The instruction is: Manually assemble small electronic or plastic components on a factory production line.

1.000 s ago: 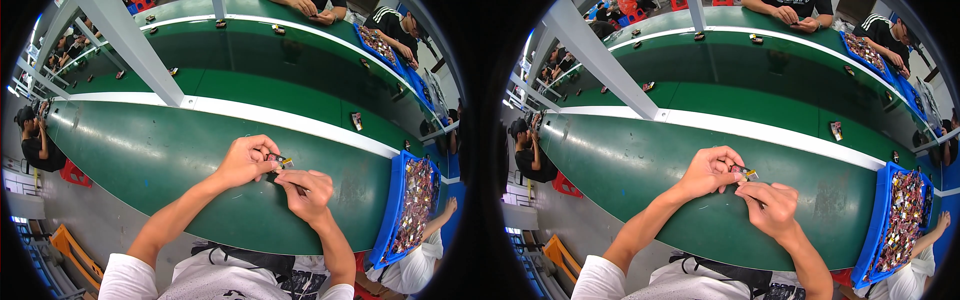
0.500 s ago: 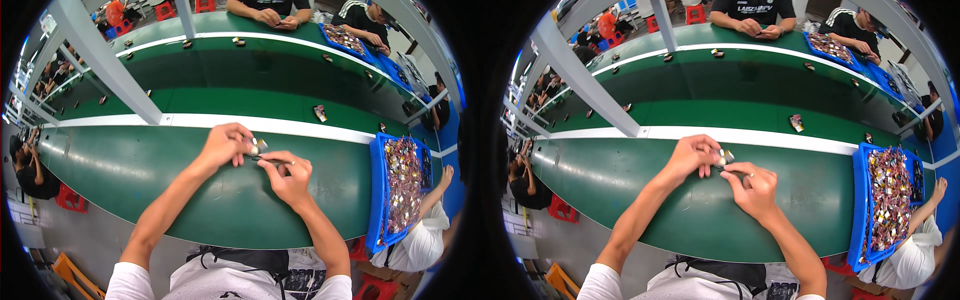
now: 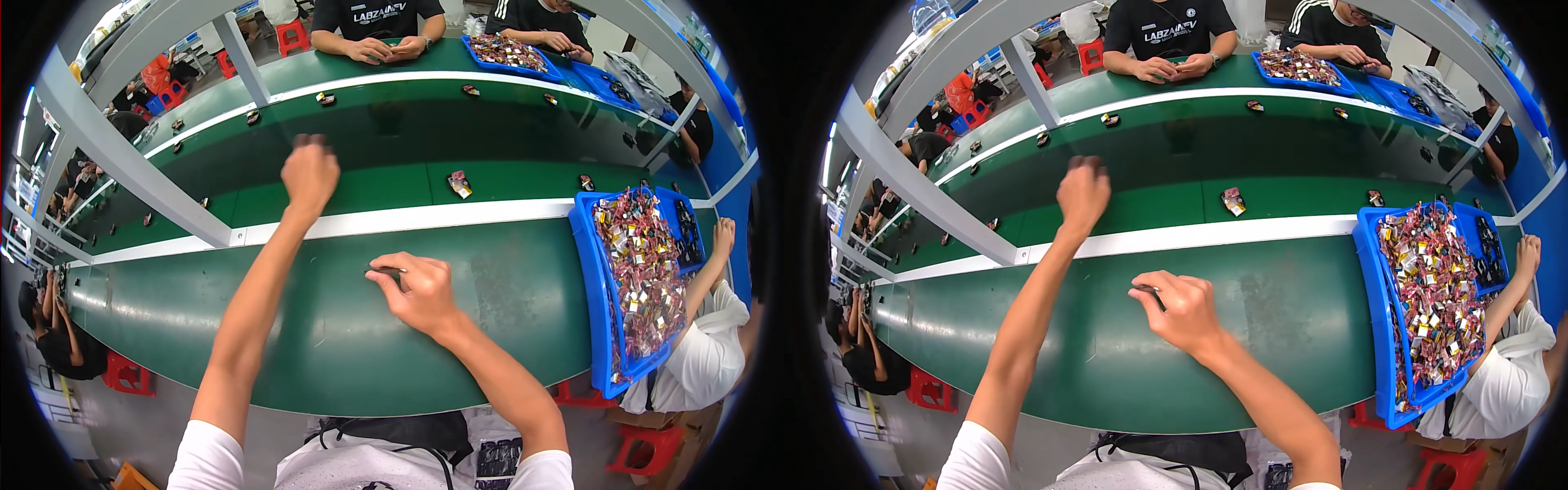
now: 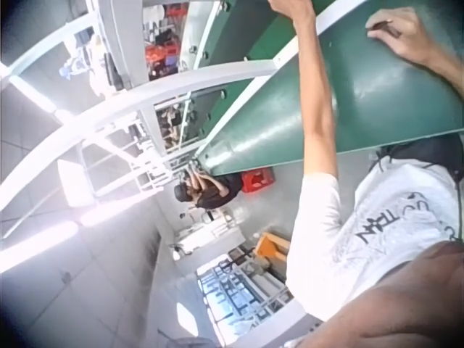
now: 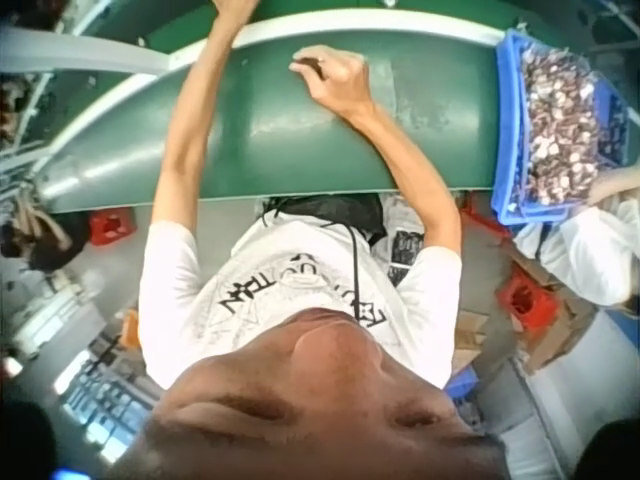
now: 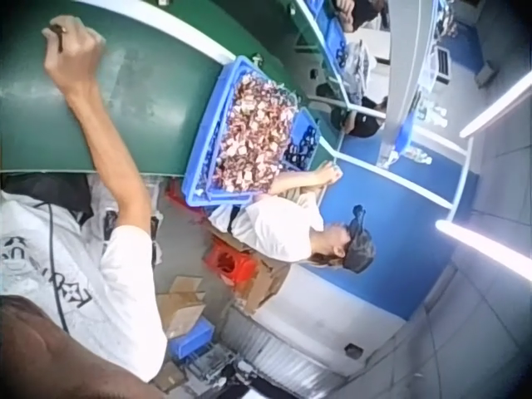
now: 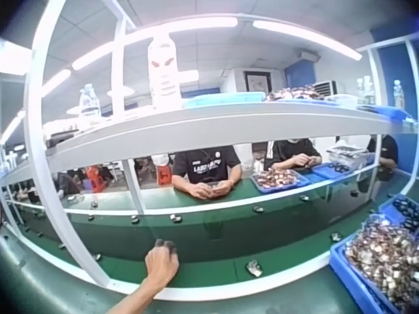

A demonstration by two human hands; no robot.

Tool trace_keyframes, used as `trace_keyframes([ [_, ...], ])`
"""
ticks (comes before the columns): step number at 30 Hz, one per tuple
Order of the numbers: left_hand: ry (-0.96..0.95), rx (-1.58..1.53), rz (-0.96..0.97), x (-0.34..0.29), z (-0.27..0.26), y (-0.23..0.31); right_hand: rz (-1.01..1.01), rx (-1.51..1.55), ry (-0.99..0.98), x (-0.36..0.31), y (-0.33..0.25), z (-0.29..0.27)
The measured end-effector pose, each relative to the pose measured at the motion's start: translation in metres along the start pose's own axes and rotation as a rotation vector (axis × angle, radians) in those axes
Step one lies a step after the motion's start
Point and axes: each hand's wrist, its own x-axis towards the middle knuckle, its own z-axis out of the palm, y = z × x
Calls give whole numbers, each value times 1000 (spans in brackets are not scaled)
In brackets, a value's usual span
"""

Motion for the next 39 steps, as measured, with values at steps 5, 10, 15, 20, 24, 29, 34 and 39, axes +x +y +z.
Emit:
trace_keyframes([
  [5,-585,-580,57,20,51,81,17,-15,-65,-1,0,1],
  [10,-946,-712,-52,27,66,133,62,-17,-81,1,0,-1],
  [15,-1043,-596,-85,29,71,135,1,32,-32,1,4,5],
  [20,-1148,-726,-292,24,53,117,43,4,-116,-1,0,4],
  [24,-1100,-975,-460,4,18,96,36,-1,-110,-4,1,2],
  [29,-977,-1221,-562,-37,-28,39,67,10,-148,-2,-6,7],
  [34,-817,-1102,-623,-76,-85,20,174,85,-96,-2,-17,6],
  [39,-655,-1163,-757,-116,-111,6,247,170,-78,-6,-21,10],
])
